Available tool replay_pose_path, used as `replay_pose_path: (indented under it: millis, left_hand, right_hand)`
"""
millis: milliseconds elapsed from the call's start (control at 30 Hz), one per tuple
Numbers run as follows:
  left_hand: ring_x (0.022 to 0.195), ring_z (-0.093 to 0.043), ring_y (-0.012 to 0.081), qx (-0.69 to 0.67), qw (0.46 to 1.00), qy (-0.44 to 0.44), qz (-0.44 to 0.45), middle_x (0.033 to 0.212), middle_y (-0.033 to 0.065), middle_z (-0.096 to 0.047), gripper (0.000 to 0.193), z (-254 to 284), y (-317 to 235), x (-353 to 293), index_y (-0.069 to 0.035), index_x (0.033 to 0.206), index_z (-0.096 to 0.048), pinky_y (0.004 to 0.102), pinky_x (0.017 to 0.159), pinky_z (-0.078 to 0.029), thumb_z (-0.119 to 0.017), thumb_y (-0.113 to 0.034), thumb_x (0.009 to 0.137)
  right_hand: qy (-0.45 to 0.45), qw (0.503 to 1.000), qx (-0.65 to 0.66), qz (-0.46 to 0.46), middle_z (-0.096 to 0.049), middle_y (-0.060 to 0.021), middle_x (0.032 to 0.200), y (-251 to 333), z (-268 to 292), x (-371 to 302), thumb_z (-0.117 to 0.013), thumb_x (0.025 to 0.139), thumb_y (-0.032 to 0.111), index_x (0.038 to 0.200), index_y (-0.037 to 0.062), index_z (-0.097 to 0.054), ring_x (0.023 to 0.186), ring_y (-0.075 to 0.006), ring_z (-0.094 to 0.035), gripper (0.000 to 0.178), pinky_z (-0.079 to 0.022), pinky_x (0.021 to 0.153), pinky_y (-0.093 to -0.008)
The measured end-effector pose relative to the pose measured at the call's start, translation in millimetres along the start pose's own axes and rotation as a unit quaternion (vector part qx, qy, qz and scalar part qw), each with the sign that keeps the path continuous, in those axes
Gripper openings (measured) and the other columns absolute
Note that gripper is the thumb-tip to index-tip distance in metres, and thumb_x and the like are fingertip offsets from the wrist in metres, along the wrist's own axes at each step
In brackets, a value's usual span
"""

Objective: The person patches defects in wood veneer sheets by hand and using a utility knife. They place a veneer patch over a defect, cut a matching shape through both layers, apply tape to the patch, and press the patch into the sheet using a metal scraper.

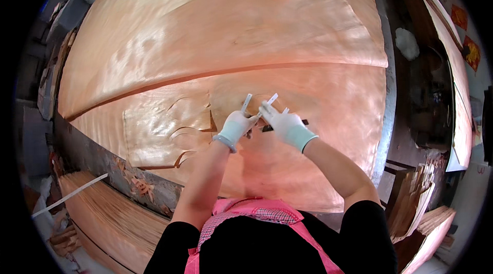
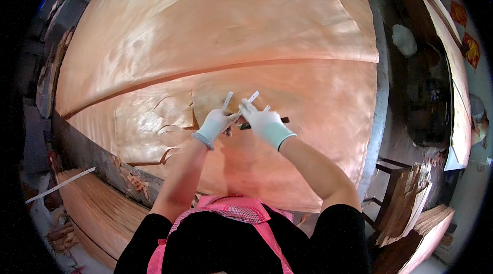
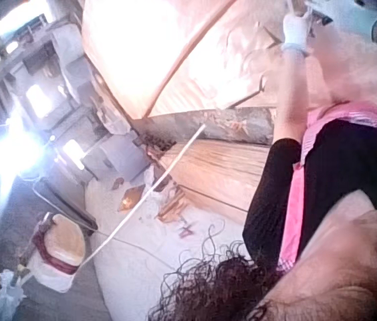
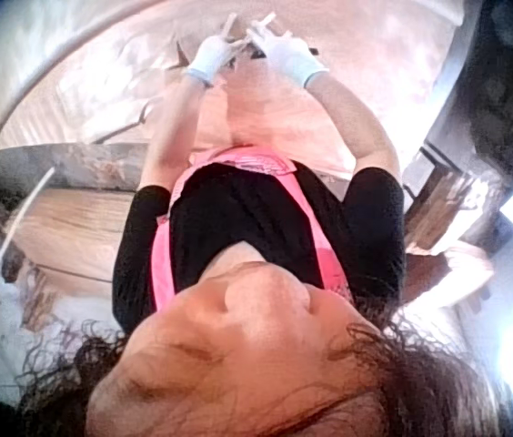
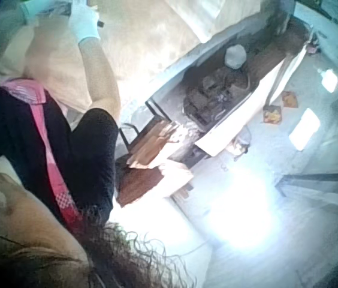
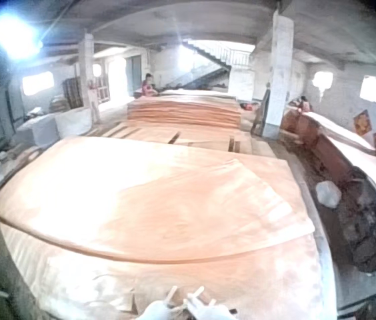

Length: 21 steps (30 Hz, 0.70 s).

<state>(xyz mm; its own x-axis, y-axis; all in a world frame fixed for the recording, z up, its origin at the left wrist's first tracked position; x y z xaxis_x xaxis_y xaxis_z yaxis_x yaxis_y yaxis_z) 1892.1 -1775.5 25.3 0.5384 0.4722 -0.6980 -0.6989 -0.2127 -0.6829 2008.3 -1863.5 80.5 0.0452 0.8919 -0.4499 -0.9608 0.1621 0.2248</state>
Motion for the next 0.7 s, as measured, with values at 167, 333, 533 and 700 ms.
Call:
replay_pose_path:
  millis: [167, 333, 533, 700]
  left_hand:
    - [0.073, -0.072, 0.03, 0.416, 0.898, -0.122, -0.069, 0.077, 0.0181, -0.072, 0.048, 15, -25, -23, -0.004, 0.09, -0.076, 0.0431, 0.068, -0.057, -0.065, -0.051, 0.091]
    - [0.084, -0.072, 0.0325, 0.374, 0.92, -0.084, -0.077, 0.092, 0.0141, -0.074, 0.038, 56, 10, -111, -0.007, 0.097, -0.076, 0.0412, 0.076, -0.057, -0.068, -0.044, 0.09]
    - [0.112, -0.064, 0.0346, 0.182, 0.867, -0.41, -0.216, 0.122, 0.0174, -0.067, 0.053, 195, 113, -221, -0.007, 0.129, -0.064, 0.042, 0.096, -0.051, -0.077, -0.031, 0.084]
    - [0.149, -0.025, 0.0388, 0.499, 0.792, -0.351, 0.011, 0.162, 0.0202, -0.026, 0.108, 270, 172, -248, -0.019, 0.156, -0.035, 0.0494, 0.122, -0.016, -0.089, -0.039, 0.064]
  right_hand:
    - [0.012, 0.999, -0.003, -0.043, -0.015, -0.0024, 0.169, 28, -13, -6, -0.049, 0.09, 0.006, 0.159, 0.0121, -0.024, 0.107, -0.0284, -0.069, 0.074, -0.058, 0.077, -0.0431]
    - [0.045, 0.998, -0.012, -0.05, -0.013, -0.0027, 0.169, 31, 1, -10, -0.05, 0.084, 0.001, 0.16, 0.0128, -0.022, 0.111, -0.0271, -0.068, 0.082, -0.058, 0.077, -0.0424]
    - [0.03, 0.997, 0.05, -0.045, -0.019, -0.0031, 0.168, 69, -13, -36, -0.051, 0.084, 0.002, 0.154, 0.0194, -0.038, 0.11, -0.0323, -0.067, 0.073, -0.057, 0.084, -0.0434]
    - [-0.062, 0.991, 0.11, -0.042, -0.028, -0.0035, 0.165, 67, -10, -77, -0.051, 0.081, 0.0, 0.147, 0.0193, -0.048, 0.111, -0.0321, -0.065, 0.069, -0.056, 0.085, -0.043]
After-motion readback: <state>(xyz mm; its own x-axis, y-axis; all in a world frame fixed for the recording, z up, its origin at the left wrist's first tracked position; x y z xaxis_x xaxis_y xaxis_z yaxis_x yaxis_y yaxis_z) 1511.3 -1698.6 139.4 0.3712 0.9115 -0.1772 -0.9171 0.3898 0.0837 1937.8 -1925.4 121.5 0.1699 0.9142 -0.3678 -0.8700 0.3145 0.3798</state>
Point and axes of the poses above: each hand's wrist, its own x-axis towards the middle knuckle, its own z-axis out of the back of the hand, y = z × x, the point moved 9 cm from there along x, towards the middle knuckle
